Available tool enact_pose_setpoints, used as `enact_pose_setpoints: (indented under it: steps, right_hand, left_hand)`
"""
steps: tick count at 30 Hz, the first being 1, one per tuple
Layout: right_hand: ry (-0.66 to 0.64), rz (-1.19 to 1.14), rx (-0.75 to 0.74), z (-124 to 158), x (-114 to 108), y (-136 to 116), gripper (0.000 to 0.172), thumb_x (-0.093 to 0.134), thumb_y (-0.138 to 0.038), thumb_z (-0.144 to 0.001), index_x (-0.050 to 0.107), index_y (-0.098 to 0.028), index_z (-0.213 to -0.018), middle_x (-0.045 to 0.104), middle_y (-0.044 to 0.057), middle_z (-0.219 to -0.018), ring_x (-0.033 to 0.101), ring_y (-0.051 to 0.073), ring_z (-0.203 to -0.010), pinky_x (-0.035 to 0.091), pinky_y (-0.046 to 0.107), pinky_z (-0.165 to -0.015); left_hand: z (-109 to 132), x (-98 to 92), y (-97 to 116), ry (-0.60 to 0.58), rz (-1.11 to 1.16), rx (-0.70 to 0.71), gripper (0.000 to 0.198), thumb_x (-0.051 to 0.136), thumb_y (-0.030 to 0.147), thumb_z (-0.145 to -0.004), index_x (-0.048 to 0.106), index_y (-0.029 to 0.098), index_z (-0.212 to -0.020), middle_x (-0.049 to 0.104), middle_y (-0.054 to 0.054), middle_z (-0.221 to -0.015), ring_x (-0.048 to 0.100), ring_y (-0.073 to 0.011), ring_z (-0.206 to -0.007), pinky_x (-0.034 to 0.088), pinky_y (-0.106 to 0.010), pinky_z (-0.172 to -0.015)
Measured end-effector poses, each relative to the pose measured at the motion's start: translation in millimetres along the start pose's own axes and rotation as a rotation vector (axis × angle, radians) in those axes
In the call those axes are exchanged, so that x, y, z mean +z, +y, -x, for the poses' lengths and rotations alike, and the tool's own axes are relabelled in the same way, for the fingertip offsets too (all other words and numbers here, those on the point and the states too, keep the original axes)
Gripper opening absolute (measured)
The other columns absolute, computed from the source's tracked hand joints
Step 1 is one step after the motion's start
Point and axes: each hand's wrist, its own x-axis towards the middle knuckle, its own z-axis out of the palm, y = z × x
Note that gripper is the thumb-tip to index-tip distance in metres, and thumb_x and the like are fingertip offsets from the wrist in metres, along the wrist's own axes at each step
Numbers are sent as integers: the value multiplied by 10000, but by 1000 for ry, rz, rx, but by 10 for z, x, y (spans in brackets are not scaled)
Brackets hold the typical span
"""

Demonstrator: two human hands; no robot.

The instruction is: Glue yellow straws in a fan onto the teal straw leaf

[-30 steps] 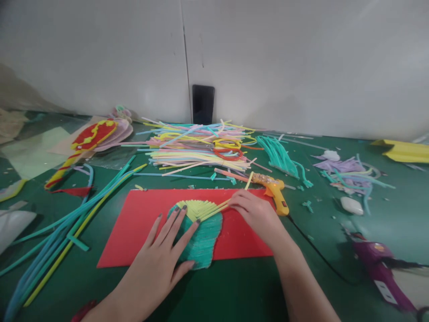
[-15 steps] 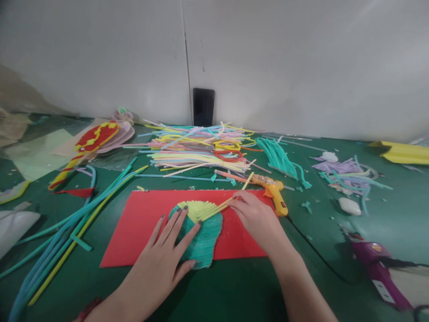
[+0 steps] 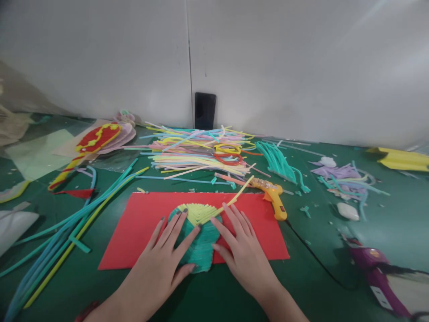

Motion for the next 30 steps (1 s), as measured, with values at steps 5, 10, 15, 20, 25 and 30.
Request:
enact_pose_setpoints:
  steps: [5, 10, 15, 20, 25, 30]
  right_hand:
    - [2, -12, 4, -12, 8, -1, 499, 477, -379, -912, 389, -333, -1401, 382, 87, -1456, 343, 287, -1352, 449, 506, -995]
    - [18, 11, 7, 1, 24, -26, 482, 497, -392, -901, 434, -305, -1370, 385, 120, -1430, 349, 305, -1343, 465, 512, -975]
    - [5, 42, -12, -14, 25, -35, 552, 485, -402, -907, 338, -315, -1432, 337, 109, -1478, 289, 308, -1376, 453, 517, -985]
    - [-16, 40, -33, -28, 18, -18, 562, 474, -409, -912, 320, -307, -1443, 370, 96, -1467, 299, 298, -1373, 432, 520, -1011]
    - [-29, 44, -23, -21, 7, -12, 551, 474, -424, -910, 332, -333, -1434, 384, 100, -1447, 328, 298, -1358, 459, 509, -986]
    - [-31, 61, -30, -20, 15, -8, 561, 470, -439, -910, 315, -347, -1441, 386, 92, -1445, 348, 294, -1345, 459, 508, -985]
  left_hand:
    - [9, 2, 2, 13, -7, 5, 591, 449, 457, -909, 308, 263, -1449, 380, -162, -1464, 386, -328, -1316, 372, -508, -1003]
    - [3, -6, 1, 11, -8, 8, 591, 439, 446, -916, 291, 255, -1456, 365, -167, -1473, 389, -328, -1316, 363, -514, -1011]
    - [5, -7, 4, -9, -15, 10, 607, 480, 441, -897, 305, 256, -1448, 378, -176, -1462, 391, -329, -1317, 370, -521, -1007]
    - [12, 2, 5, -12, -23, 8, 629, 484, 453, -893, 276, 265, -1457, 363, -180, -1469, 379, -325, -1326, 367, -517, -1008]
    - [13, 10, 5, 3, -23, 8, 609, 469, 441, -904, 281, 266, -1456, 360, -173, -1472, 384, -332, -1319, 370, -510, -1004]
    - [14, 4, 1, 11, -28, 15, 604, 453, 451, -909, 282, 262, -1457, 369, -181, -1464, 394, -336, -1311, 381, -514, -992]
